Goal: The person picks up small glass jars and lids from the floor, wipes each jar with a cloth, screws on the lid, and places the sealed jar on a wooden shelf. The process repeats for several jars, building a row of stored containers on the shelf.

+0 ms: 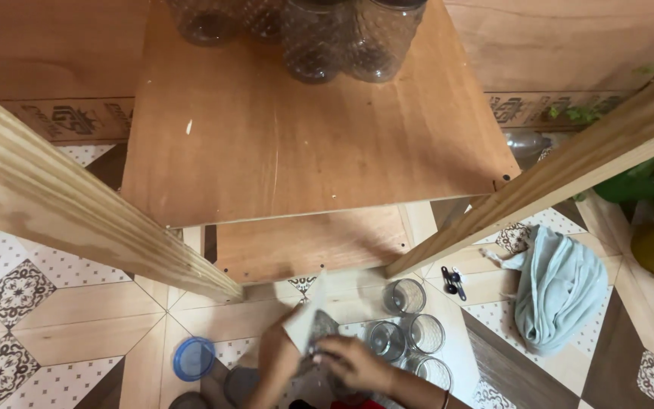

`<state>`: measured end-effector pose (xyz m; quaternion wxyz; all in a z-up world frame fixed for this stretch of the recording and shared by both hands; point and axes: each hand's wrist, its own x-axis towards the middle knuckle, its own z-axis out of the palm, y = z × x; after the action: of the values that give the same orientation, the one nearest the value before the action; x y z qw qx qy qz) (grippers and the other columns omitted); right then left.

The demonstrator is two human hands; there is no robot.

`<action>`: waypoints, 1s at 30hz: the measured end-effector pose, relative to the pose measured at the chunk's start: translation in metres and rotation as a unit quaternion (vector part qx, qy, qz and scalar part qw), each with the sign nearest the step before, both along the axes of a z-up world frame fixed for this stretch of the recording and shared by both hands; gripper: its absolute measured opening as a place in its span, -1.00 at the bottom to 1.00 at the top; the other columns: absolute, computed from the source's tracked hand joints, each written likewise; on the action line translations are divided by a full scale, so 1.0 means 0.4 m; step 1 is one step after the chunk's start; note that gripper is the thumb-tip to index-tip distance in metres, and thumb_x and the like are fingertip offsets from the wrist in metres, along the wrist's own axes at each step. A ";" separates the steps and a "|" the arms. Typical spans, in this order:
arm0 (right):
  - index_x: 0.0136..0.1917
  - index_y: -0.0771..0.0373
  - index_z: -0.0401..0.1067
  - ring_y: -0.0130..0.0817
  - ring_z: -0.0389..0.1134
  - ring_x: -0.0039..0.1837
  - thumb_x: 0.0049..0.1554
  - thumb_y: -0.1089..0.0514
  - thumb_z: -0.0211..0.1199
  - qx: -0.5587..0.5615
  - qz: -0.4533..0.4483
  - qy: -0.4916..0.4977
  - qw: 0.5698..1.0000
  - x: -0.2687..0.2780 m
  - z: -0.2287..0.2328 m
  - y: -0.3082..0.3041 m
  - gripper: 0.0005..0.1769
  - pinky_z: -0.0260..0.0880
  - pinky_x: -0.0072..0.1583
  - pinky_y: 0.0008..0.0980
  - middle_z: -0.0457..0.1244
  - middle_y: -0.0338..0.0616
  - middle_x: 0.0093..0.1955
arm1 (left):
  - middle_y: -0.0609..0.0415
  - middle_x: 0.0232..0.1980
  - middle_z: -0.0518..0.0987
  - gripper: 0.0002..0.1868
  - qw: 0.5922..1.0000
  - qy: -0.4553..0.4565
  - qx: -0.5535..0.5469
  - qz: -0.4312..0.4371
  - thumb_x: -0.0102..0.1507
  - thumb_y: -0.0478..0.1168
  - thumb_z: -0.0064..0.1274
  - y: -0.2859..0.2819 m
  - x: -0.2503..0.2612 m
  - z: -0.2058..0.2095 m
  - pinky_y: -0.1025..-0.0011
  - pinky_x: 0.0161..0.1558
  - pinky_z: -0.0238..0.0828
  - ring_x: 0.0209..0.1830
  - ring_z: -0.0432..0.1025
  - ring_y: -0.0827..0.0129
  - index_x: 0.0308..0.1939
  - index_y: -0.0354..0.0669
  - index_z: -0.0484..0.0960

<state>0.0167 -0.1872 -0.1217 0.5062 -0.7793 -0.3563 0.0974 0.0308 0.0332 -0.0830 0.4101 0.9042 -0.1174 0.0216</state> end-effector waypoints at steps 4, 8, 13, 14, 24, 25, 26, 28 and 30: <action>0.22 0.35 0.45 0.08 0.44 0.13 0.24 0.33 0.27 -0.031 0.082 -0.108 0.990 -0.032 0.092 0.026 -0.73 0.44 0.30 -0.07 0.37 0.09 0.05 | 0.05 0.07 0.65 -0.59 0.958 0.180 -0.217 -0.040 0.39 0.00 -0.17 0.075 0.082 -0.072 0.39 0.16 0.42 0.11 0.56 0.29 0.17 -0.09 0.60; 0.20 0.35 0.45 0.00 0.47 0.03 0.17 0.32 0.29 0.008 -0.060 -0.084 0.995 0.008 0.119 0.062 -0.69 0.46 0.13 -0.14 0.39 0.14 0.01 | -0.11 0.05 0.64 -0.61 0.949 0.106 -0.293 -0.046 0.41 -0.09 -0.17 0.077 0.080 0.011 0.32 0.21 0.38 0.12 0.54 0.18 0.12 -0.21 0.65; 0.22 0.26 0.50 0.06 0.32 -0.22 0.14 0.26 0.26 -0.031 -0.279 0.277 0.919 0.048 0.108 0.057 -0.64 0.32 -0.17 -0.13 0.45 0.02 -0.10 | -0.25 0.19 0.55 -0.57 0.968 -0.231 0.025 0.096 0.35 -0.15 -0.09 -0.052 -0.055 0.131 0.12 0.23 0.26 0.18 0.42 -0.09 0.26 -0.21 0.51; 0.26 0.25 0.47 0.04 0.33 -0.23 0.11 0.29 0.24 -0.044 -0.271 0.274 0.921 0.052 0.111 0.052 -0.58 0.32 -0.18 -0.14 0.45 0.00 -0.08 | -0.30 0.24 0.53 -0.58 0.949 -0.286 0.083 0.105 0.35 -0.17 -0.10 -0.058 -0.067 0.133 0.04 0.26 0.22 0.21 0.40 -0.15 0.27 -0.20 0.50; 0.13 0.48 0.42 -0.06 0.35 0.01 0.16 0.40 0.31 0.041 0.039 -0.156 0.986 0.005 0.244 0.039 -0.74 0.39 0.05 -0.19 0.32 0.10 -0.06 | 0.05 0.02 0.71 -0.57 0.799 0.383 -0.463 -0.016 0.39 0.01 -0.05 0.103 0.076 -0.067 0.31 0.06 0.50 0.01 0.57 0.31 0.13 -0.22 0.68; 0.13 0.49 0.43 -0.08 0.34 0.00 0.14 0.42 0.31 0.021 0.056 -0.171 0.983 0.003 0.261 0.042 -0.73 0.40 0.04 -0.19 0.31 0.07 -0.08 | 0.04 -0.01 0.69 -0.59 0.735 0.422 -0.530 -0.008 0.38 0.00 -0.03 0.109 0.070 -0.072 0.28 0.02 0.51 -0.02 0.57 0.30 0.11 -0.22 0.66; 0.13 0.50 0.45 -0.10 0.33 -0.01 0.12 0.43 0.31 0.000 0.073 -0.186 0.980 0.003 0.277 0.044 -0.72 0.40 0.02 -0.18 0.30 0.05 -0.10 | 0.03 -0.04 0.68 -0.61 0.663 0.457 -0.593 0.000 0.38 -0.01 0.00 0.111 0.064 -0.073 0.26 -0.01 0.52 -0.05 0.56 0.28 0.09 -0.22 0.65; 0.13 0.49 0.48 -0.15 0.33 -0.02 0.11 0.43 0.32 -0.031 0.080 -0.224 0.971 -0.005 0.302 0.052 -0.71 0.41 0.02 -0.19 0.30 0.00 -0.12 | -0.01 -0.01 0.68 -0.55 0.619 0.468 -0.630 0.038 0.39 0.06 -0.03 0.104 0.044 -0.069 0.22 0.01 0.51 -0.04 0.55 0.25 0.09 -0.25 0.64; 0.12 0.44 0.52 -0.21 0.35 -0.02 0.10 0.41 0.35 -0.048 0.066 -0.272 0.959 -0.009 0.317 0.060 -0.71 0.42 0.06 -0.20 0.30 -0.08 -0.12 | -0.03 0.02 0.67 -0.50 0.572 0.470 -0.669 0.066 0.37 0.11 -0.07 0.092 0.027 -0.058 0.20 0.05 0.50 -0.01 0.56 0.22 0.09 -0.25 0.63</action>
<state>0.0130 -0.1632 0.0052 0.3444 -0.7747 -0.5260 -0.0678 0.0415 0.0698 -0.1061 0.8929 0.2610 0.2001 -0.3073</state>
